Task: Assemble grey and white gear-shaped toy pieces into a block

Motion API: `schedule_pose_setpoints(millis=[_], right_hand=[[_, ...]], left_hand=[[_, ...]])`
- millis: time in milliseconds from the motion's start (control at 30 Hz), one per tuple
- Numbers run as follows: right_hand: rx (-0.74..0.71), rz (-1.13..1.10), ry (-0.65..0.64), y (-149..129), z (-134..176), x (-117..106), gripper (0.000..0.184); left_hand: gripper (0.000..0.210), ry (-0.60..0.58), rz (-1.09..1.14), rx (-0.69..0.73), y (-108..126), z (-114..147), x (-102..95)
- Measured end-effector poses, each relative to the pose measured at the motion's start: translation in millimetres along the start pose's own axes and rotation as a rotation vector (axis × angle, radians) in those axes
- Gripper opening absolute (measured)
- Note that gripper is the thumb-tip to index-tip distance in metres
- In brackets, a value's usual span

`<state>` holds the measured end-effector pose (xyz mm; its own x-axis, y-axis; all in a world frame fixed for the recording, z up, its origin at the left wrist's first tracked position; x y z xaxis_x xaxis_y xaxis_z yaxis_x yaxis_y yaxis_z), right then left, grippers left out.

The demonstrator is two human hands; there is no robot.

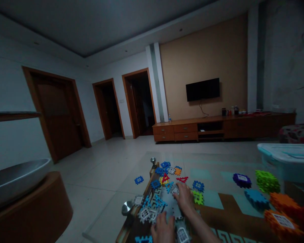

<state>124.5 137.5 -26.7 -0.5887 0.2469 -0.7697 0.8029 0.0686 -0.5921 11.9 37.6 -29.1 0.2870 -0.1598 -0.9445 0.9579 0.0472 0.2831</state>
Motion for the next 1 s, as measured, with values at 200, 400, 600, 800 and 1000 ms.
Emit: schedule_pose_setpoints(millis=[200, 400, 600, 800, 1000], right_hand=[[-0.058, -0.249, -0.046, -2.2, -15.1, -16.4, 0.029], [-0.140, -0.370, -0.274, -8.2, 7.7, -16.4, 0.027], [-0.129, -0.392, -0.437, 9.5, 43.2, -6.4, 0.027], [-0.145, -0.334, -0.431, 14.3, 56.4, -6.1, 0.029], [-0.299, -0.246, -0.508, 17.7, 66.2, -1.2, 0.057]], left_hand=[[0.055, 0.110, -0.079, -0.199, -62.7, 19.1, -33.9], [0.033, 0.168, -0.018, -0.170, -51.1, 20.7, -37.4], [0.035, 0.410, -0.048, -0.229, -49.2, 13.8, -48.8], [0.039, 0.376, -0.007, -0.138, -56.1, -6.1, -41.7], [0.039, 0.333, 0.022, -0.127, -56.4, -10.0, -41.0]])
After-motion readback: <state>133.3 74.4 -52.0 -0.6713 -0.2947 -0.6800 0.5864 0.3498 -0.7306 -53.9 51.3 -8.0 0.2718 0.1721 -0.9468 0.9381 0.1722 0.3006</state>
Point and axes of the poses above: each hand's wrist, its own z-axis away from the middle knuckle, its own x-axis out of the palm, y = z × x, the point moved 5 cm from there along -z, towards the middle knuckle, and after that the axes turned 2 degrees about x, right-handed, at the moved point
